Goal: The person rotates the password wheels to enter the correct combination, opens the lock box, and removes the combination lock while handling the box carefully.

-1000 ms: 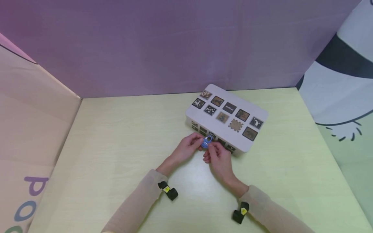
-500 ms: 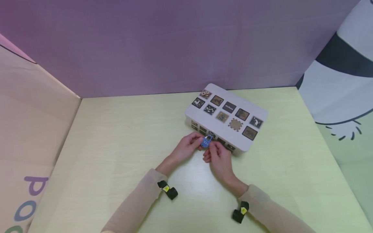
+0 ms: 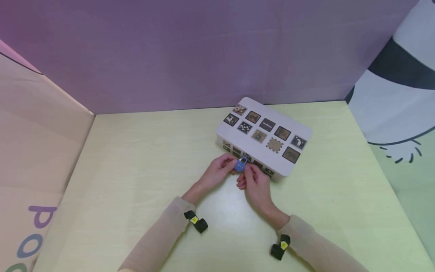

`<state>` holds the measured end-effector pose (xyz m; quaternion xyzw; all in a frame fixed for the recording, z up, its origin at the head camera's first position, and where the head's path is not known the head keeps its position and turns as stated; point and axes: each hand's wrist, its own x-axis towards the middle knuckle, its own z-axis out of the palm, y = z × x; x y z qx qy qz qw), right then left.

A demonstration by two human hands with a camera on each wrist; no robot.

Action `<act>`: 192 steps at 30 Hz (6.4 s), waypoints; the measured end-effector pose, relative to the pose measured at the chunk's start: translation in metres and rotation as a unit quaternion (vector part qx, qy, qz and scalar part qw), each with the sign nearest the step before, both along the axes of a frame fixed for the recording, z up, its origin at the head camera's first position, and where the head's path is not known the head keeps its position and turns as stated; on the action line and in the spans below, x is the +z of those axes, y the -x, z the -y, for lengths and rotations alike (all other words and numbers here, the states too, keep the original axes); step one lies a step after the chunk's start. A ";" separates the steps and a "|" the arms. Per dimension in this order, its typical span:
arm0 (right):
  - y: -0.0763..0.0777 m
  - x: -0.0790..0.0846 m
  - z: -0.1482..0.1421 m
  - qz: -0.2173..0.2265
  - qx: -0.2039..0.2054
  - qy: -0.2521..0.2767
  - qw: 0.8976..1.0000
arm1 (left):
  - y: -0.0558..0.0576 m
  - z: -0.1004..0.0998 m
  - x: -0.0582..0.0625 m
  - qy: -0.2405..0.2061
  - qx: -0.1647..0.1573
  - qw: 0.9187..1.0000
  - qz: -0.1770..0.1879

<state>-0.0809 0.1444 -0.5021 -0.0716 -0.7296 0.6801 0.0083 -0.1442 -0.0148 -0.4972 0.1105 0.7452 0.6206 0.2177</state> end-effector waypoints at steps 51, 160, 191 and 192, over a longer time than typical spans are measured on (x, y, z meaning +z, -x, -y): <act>0.008 0.008 0.010 0.055 -0.061 0.078 0.994 | 0.001 0.006 0.020 0.184 0.005 0.960 -0.210; 0.004 0.005 0.005 0.023 -0.062 0.068 0.995 | 0.000 0.004 0.024 0.325 -0.065 0.827 -0.455; 0.002 0.005 0.005 0.015 -0.058 0.062 0.996 | -0.003 0.004 0.024 0.338 -0.066 0.830 -0.438; 0.002 0.005 0.005 0.015 -0.058 0.062 0.996 | -0.003 0.004 0.025 0.338 -0.065 0.830 -0.439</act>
